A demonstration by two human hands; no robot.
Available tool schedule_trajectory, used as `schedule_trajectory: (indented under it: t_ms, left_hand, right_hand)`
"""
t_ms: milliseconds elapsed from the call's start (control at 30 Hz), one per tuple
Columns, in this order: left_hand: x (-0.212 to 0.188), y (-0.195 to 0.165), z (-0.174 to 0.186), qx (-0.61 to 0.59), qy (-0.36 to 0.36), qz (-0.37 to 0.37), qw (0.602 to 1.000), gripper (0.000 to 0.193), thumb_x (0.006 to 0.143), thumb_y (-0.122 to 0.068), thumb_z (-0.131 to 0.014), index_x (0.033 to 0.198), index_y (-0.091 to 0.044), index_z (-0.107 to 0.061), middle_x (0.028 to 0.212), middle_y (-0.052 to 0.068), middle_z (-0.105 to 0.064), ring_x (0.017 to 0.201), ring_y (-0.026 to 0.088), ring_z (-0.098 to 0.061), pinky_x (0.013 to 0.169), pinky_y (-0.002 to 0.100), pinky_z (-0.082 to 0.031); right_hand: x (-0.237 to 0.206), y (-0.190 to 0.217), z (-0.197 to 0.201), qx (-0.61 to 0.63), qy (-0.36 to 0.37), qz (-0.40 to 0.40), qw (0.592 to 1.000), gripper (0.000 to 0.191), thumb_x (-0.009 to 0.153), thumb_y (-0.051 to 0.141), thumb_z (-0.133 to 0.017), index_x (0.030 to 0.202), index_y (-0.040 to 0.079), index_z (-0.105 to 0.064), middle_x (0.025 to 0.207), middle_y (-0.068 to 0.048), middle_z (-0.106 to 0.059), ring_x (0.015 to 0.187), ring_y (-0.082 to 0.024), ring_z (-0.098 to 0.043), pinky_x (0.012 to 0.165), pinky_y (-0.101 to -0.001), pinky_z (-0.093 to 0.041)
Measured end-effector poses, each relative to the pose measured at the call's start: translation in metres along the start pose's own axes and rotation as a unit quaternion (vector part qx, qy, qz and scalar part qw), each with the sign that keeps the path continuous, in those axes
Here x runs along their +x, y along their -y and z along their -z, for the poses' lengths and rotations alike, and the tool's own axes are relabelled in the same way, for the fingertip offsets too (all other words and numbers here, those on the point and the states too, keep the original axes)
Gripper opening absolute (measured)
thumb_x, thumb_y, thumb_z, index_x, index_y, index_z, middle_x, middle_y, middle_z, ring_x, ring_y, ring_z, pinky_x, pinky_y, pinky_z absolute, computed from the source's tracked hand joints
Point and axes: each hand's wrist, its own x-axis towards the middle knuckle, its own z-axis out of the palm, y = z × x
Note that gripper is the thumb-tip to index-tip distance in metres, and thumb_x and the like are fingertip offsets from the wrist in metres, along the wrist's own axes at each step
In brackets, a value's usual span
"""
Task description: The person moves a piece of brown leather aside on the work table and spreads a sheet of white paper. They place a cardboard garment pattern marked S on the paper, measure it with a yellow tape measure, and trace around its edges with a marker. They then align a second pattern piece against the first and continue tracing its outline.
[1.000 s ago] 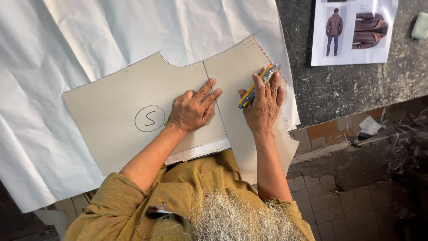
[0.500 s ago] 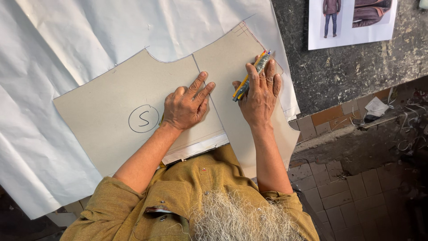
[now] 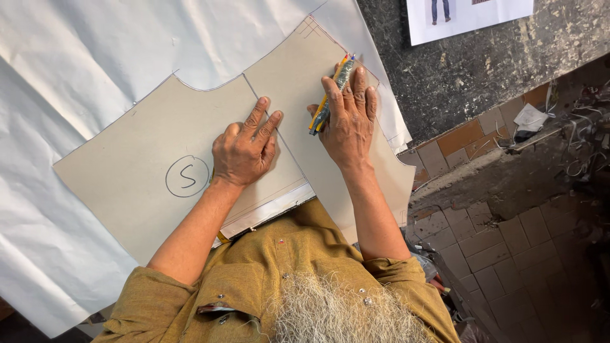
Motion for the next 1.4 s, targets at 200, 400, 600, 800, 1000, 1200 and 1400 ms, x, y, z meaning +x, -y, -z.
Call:
schedule_trajectory:
  t_ms: [200,400,600,800,1000,1200,1400]
  left_hand:
    - [0.000,-0.001,-0.001,0.003,-0.010,0.001,1.000,0.052,0.096,-0.028,-0.068,0.146,-0.037,-0.059,0.157,-0.005,-0.051,0.065,0.011,-0.054,0.053,0.023,-0.052]
    - [0.000,-0.001,-0.004,-0.016,-0.019,0.000,1.000,0.050,0.098,-0.027,-0.067,0.147,-0.036,-0.059,0.158,-0.002,-0.051,0.065,0.010,-0.054,0.053,0.020,-0.051]
    - [-0.001,0.000,-0.006,-0.004,-0.014,-0.002,1.000,0.052,0.098,-0.027,-0.067,0.148,-0.037,-0.058,0.158,-0.002,-0.051,0.065,0.010,-0.055,0.053,0.020,-0.051]
    - [-0.001,0.000,-0.006,-0.008,-0.013,0.001,1.000,0.054,0.098,-0.027,-0.067,0.150,-0.037,-0.056,0.159,-0.003,-0.049,0.066,0.010,-0.055,0.054,0.020,-0.051]
    - [-0.002,0.001,-0.004,-0.013,-0.013,0.002,1.000,0.054,0.098,-0.026,-0.065,0.150,-0.037,-0.056,0.159,-0.002,-0.049,0.066,0.011,-0.054,0.056,0.021,-0.053]
    - [-0.005,0.005,-0.003,0.000,-0.021,0.006,1.000,0.051,0.096,-0.028,-0.063,0.147,-0.036,-0.060,0.159,-0.004,-0.049,0.069,0.011,-0.055,0.060,0.024,-0.055]
    - [-0.007,0.007,-0.004,-0.008,-0.017,0.011,1.000,0.048,0.097,-0.028,-0.063,0.144,-0.037,-0.062,0.157,-0.003,-0.049,0.067,0.010,-0.054,0.054,0.022,-0.053]
  right_hand:
    - [-0.004,-0.004,-0.008,-0.005,0.002,-0.001,1.000,0.053,0.105,0.044,-0.069,0.149,0.021,-0.050,0.161,-0.010,-0.045,0.157,-0.031,-0.022,0.128,-0.0509,-0.014]
    - [-0.006,-0.009,-0.019,-0.025,-0.028,0.020,0.999,0.057,0.106,0.045,-0.068,0.154,0.023,-0.045,0.166,-0.008,-0.040,0.158,-0.026,-0.016,0.130,-0.0471,-0.007]
    - [-0.005,-0.013,-0.020,-0.008,-0.013,0.015,1.000,0.055,0.106,0.046,-0.067,0.152,0.024,-0.048,0.165,-0.006,-0.040,0.158,-0.024,-0.015,0.131,-0.0457,-0.008]
    - [-0.002,-0.009,-0.014,-0.008,-0.009,0.009,1.000,0.052,0.105,0.045,-0.068,0.149,0.022,-0.052,0.165,-0.006,-0.040,0.157,-0.026,-0.019,0.129,-0.0478,-0.012]
    - [-0.001,-0.001,-0.005,0.003,0.005,0.001,1.000,0.053,0.105,0.041,-0.070,0.149,0.020,-0.051,0.164,-0.010,-0.044,0.157,-0.030,-0.022,0.128,-0.0501,-0.014]
    - [0.002,0.004,0.004,0.014,0.028,0.010,0.999,0.055,0.105,0.037,-0.072,0.149,0.013,-0.050,0.160,-0.017,-0.046,0.155,-0.039,-0.026,0.124,-0.0552,-0.019]
    - [0.003,0.008,0.006,0.018,0.023,0.018,0.999,0.056,0.105,0.036,-0.072,0.150,0.014,-0.047,0.162,-0.017,-0.046,0.155,-0.040,-0.025,0.124,-0.0555,-0.019]
